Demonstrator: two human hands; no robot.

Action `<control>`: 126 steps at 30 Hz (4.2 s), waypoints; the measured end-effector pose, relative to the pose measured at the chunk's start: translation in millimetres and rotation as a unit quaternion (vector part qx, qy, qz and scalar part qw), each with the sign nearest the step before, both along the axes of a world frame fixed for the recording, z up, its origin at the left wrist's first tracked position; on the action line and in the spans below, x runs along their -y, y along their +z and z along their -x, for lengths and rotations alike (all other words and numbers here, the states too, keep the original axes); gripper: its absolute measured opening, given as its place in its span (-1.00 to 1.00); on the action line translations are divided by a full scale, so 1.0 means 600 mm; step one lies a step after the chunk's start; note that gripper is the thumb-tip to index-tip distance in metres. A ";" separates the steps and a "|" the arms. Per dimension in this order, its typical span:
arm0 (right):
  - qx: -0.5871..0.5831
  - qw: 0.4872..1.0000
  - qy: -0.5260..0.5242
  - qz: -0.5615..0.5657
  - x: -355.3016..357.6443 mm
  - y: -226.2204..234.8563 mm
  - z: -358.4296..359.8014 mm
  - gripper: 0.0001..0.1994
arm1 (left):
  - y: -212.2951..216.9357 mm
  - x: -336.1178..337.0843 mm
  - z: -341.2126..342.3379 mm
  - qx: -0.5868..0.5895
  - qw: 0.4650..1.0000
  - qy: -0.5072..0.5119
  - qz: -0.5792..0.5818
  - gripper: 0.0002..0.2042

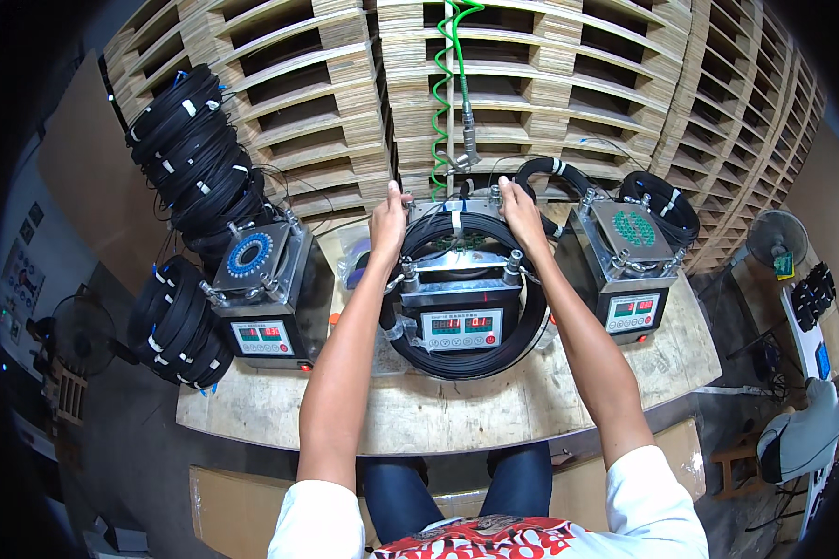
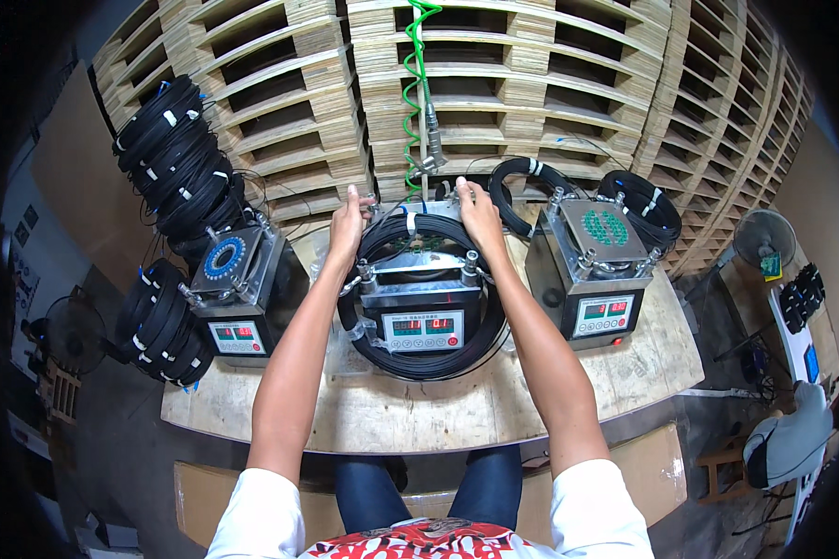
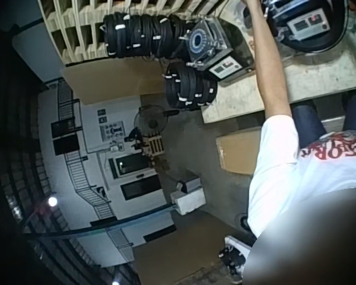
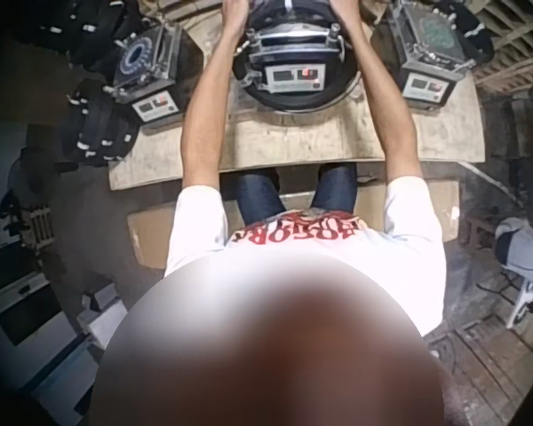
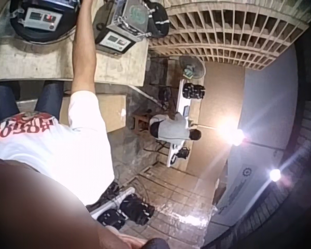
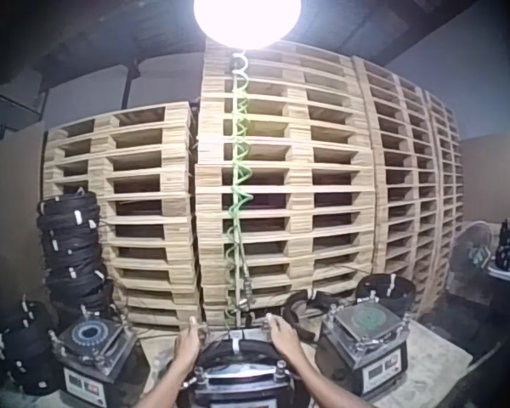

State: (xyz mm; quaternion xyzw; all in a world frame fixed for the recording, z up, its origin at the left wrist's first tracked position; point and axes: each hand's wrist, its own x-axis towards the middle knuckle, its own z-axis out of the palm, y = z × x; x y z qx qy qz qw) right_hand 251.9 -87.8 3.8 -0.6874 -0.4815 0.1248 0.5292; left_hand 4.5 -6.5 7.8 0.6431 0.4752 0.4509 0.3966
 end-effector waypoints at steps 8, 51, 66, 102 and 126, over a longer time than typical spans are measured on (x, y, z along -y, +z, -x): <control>-0.051 0.994 0.071 -0.060 -0.005 -0.010 -0.010 -0.36 | -0.001 -0.002 -0.001 0.035 0.999 0.002 -0.006 -0.34; -0.001 0.997 0.052 -0.059 0.013 0.011 0.013 -0.28 | -0.014 -0.025 0.009 0.036 0.999 0.040 0.005 -0.31; 0.026 0.999 0.009 0.031 0.032 0.029 0.035 -0.33 | -0.036 -0.047 0.007 0.026 0.999 -0.007 0.023 -0.22; 0.045 0.996 -0.044 -0.068 0.016 -0.001 -0.001 -0.44 | -0.009 -0.009 -0.010 0.078 0.996 -0.035 0.026 -0.23; 0.008 1.000 -0.023 -0.010 0.015 0.004 0.016 -0.48 | -0.004 -0.013 0.009 0.054 0.996 -0.067 0.027 -0.14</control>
